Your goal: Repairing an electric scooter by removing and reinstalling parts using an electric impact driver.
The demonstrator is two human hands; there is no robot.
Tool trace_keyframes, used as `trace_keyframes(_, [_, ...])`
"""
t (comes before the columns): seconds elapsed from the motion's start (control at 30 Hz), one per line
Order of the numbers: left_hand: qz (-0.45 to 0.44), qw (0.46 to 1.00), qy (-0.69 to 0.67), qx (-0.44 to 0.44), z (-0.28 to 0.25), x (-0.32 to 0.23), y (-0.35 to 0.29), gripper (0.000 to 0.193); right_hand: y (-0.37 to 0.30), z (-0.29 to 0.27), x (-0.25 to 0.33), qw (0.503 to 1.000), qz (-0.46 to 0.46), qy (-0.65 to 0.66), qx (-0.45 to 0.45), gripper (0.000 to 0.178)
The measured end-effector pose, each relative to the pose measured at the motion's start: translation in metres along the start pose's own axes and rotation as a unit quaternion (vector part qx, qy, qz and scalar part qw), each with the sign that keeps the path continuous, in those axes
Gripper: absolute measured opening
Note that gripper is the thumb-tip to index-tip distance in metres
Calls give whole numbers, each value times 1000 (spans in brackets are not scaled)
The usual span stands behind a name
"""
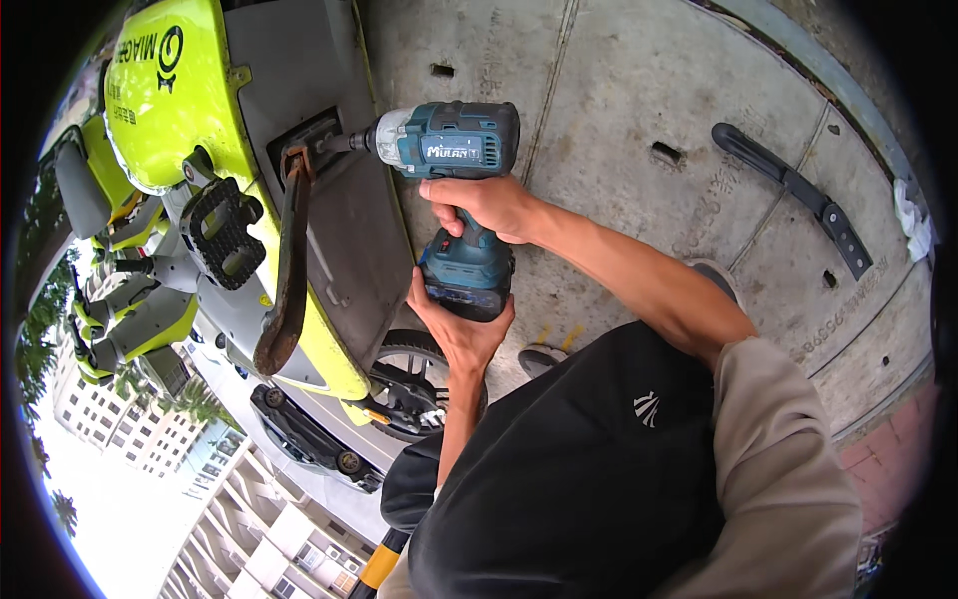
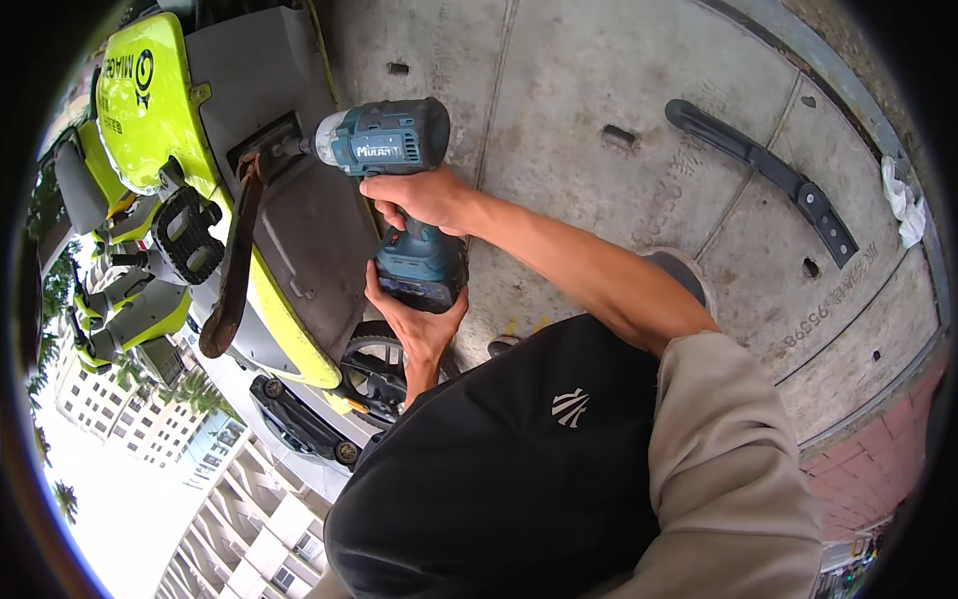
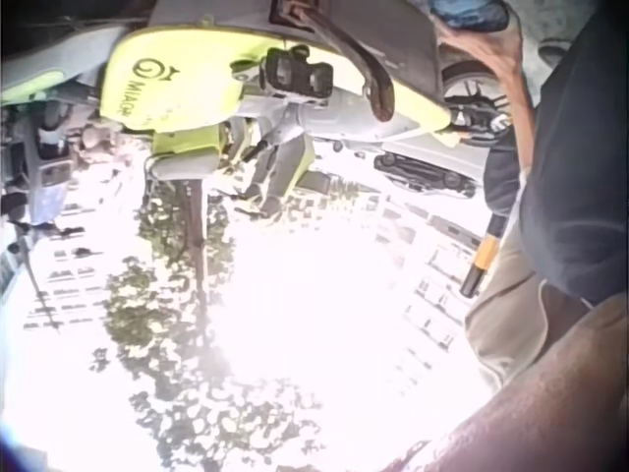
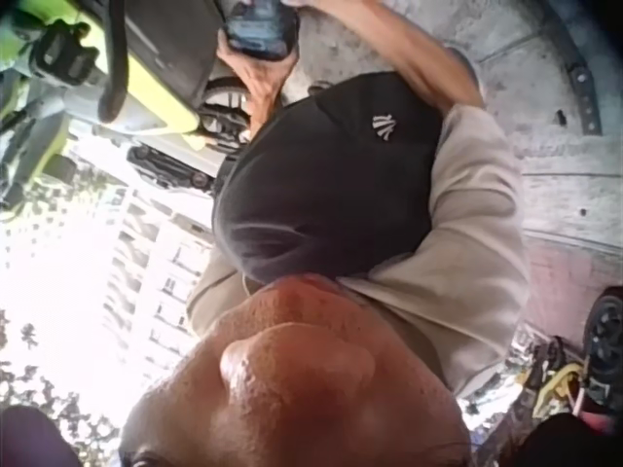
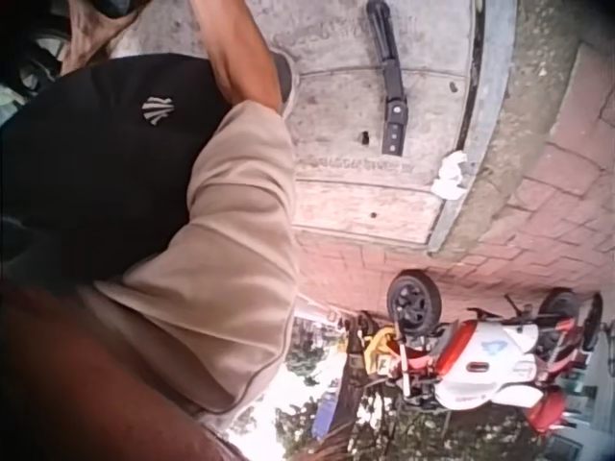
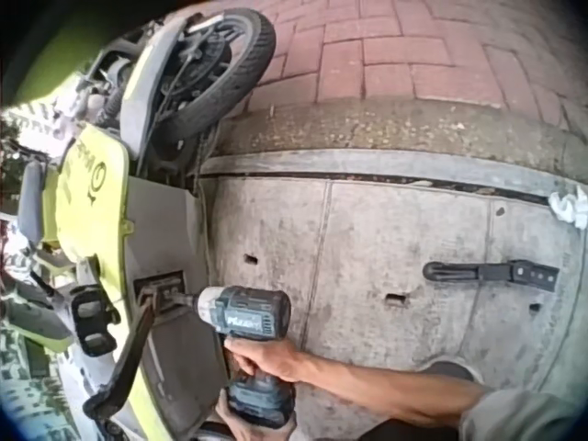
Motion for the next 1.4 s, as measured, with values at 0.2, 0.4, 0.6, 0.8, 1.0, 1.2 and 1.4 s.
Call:
trace_keyframes(0.2, [-22,999,22,-18,3,-4,-11,122,-6,-4,1,999,20,9,25,15])
trace_keyframes(0.4, [14,998,46,-29,-11,-15,-21,119,-26,-7,-8,995,53,71,52,28])
trace_keyframes(0.6, [-72,992,-80,71,-16,-48,-54,119,-82,-19,-32,990,87,43,-106,20])
trace_keyframes(0.8, [-156,904,-346,198,29,-14,-112,115,-120,-25,-41,935,141,-55,-322,10])
trace_keyframes(1.0, [-218,928,-269,135,30,-41,-98,100,-129,-50,-35,959,117,7,-257,18])
trace_keyframes(1.2, [-81,991,-86,60,4,-51,-53,110,-81,-41,-24,991,84,64,-79,21])
trace_keyframes(1.4, [-15,1000,22,2,0,-20,-10,111,-19,-24,-5,998,36,56,18,26])
Point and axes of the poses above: each hand's wrist, its own y-axis towards the middle knuckle, its own z-axis out of the palm, x = y × z, the point moved 3 cm from there along y, towards the middle knuckle, and after that the axes turned 6 degrees about z, right-handed, at the moved point
